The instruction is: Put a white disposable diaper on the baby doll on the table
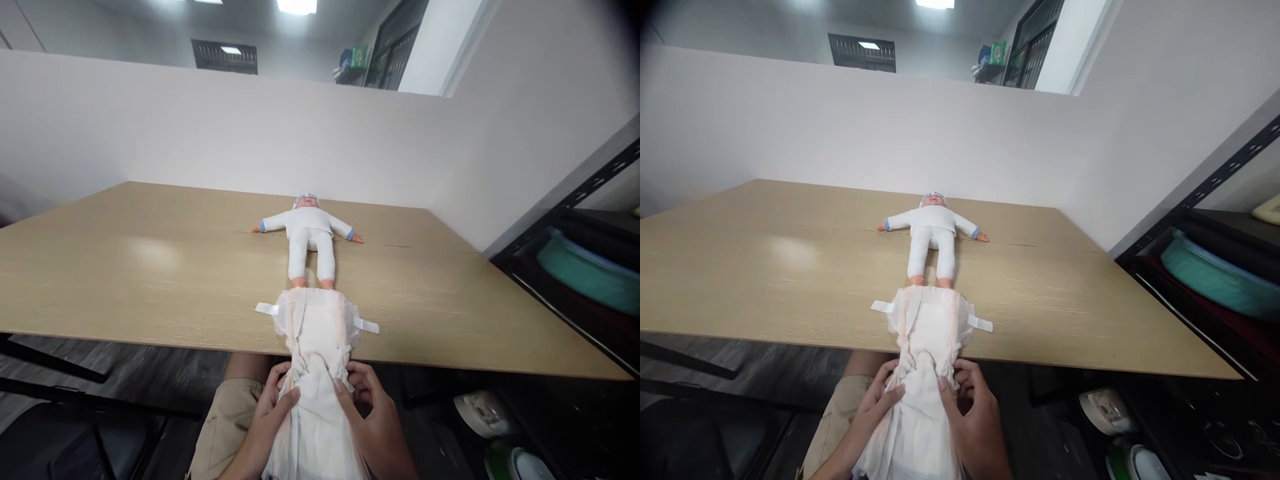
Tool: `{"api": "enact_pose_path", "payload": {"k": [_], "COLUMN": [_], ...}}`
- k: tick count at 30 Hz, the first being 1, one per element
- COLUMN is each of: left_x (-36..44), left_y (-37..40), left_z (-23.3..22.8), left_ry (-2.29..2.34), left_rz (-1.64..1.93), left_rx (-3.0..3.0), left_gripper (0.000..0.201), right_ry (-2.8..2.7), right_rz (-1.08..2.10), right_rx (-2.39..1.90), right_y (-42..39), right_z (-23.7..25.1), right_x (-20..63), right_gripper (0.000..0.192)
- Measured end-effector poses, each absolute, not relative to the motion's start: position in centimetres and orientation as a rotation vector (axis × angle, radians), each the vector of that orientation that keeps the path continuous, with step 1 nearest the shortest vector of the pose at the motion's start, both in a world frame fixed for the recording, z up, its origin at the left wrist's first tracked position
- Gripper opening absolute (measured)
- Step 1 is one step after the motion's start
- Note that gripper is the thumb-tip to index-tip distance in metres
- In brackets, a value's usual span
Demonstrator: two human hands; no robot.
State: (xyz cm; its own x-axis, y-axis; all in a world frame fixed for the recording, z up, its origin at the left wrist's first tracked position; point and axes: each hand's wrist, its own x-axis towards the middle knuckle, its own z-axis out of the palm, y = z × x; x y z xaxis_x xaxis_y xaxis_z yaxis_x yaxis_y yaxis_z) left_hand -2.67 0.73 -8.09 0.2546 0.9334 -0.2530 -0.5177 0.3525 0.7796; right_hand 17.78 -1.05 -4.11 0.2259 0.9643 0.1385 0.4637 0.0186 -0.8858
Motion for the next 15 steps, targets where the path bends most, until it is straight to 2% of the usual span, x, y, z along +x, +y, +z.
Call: {"api": "enact_pose_path", "payload": {"k": [3,5,7,11,15], "left_x": [-2.5,-2.3,-2.2,-2.8,-6.2], "left_y": [0.0,-0.3,-0.6,-0.7,0.4], "left_z": [-8.2,-7.8,-7.3,-6.3,-5.6], "left_ry": [0.799,0.789,0.782,0.882,1.088], "left_rz": [1.082,1.080,1.081,1.061,1.032], "left_rx": [0.595,0.587,0.600,0.760,1.332], "left_gripper": [0.059,0.059,0.059,0.060,0.057], "right_ry": [-1.462,-1.595,-1.793,-2.121,-2.224], "right_rz": [0.199,0.077,0.089,0.109,0.165], "right_rx": [-1.591,-1.526,-1.466,-1.406,-1.441], "right_y": [-0.5,0.9,3.2,8.1,10.6], "right_z": [-3.0,-1.6,-0.2,0.8,-0.6], "right_x": [18.1,17.6,16.6,14.6,13.8], "right_gripper": [0.036,0.030,0.030,0.050,0.063]}}
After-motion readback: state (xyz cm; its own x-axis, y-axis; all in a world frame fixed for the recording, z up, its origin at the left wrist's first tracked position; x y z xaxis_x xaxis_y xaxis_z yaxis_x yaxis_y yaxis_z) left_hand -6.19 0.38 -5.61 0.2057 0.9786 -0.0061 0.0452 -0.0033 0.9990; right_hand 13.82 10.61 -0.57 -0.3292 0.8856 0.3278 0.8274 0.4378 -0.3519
